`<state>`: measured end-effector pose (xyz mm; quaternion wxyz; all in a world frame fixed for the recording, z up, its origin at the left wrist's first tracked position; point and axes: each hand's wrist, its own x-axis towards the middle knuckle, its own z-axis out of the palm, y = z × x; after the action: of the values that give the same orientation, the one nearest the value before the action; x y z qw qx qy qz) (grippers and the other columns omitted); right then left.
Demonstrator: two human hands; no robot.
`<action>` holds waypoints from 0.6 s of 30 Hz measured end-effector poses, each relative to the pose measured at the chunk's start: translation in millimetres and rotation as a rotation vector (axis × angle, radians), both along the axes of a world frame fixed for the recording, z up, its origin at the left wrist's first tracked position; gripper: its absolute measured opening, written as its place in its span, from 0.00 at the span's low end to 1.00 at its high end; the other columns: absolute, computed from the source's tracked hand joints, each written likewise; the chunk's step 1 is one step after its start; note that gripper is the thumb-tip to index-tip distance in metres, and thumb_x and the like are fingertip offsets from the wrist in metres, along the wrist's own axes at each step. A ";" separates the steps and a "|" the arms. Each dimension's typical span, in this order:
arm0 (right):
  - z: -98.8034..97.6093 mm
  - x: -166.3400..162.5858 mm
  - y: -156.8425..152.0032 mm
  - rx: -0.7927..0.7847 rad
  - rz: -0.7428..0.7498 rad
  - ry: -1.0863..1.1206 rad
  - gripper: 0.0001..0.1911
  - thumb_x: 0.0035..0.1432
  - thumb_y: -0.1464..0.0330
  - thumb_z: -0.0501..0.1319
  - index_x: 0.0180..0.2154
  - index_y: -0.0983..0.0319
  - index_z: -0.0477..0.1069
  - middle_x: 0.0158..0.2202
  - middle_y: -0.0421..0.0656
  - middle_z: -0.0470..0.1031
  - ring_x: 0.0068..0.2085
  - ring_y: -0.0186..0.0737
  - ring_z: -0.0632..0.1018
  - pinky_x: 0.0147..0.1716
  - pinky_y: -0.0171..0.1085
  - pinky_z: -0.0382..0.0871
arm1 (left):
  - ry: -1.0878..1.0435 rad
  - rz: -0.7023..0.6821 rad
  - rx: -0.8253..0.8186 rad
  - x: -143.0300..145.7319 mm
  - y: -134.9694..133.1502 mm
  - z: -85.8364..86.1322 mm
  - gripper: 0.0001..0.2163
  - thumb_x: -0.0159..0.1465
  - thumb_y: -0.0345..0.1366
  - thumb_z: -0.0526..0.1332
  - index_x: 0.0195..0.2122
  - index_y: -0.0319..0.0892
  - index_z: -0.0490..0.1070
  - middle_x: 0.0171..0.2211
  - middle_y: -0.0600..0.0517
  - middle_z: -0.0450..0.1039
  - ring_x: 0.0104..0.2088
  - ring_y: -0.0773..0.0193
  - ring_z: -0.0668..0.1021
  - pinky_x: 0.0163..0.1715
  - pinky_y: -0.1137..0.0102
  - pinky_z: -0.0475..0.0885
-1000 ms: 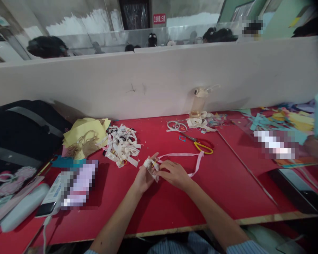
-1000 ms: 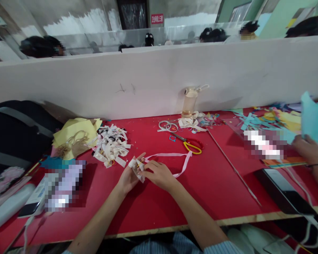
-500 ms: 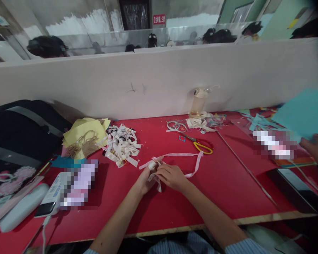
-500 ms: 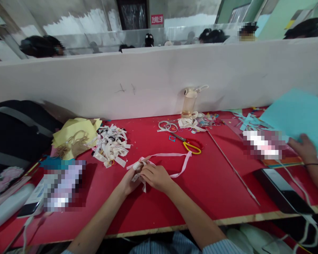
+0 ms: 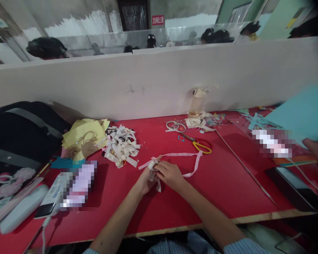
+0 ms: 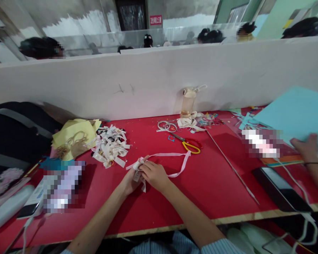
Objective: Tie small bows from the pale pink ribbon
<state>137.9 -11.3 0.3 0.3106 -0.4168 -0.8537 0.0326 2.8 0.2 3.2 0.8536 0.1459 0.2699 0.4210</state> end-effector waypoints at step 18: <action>0.4 -2.2 0.3 0.034 0.069 0.016 0.10 0.56 0.73 0.57 0.42 0.63 0.67 0.41 0.49 0.73 0.46 0.44 0.72 0.39 0.38 0.71 | 0.021 -0.028 -0.017 0.2 -0.9 1.5 0.10 0.62 0.35 0.57 0.42 0.37 0.71 0.27 0.54 0.71 0.24 0.71 0.73 0.27 0.76 0.66</action>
<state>135.7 -11.0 0.7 0.3231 -0.3813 -0.8655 0.0323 3.0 -0.6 4.7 0.8578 0.1468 0.2802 0.4050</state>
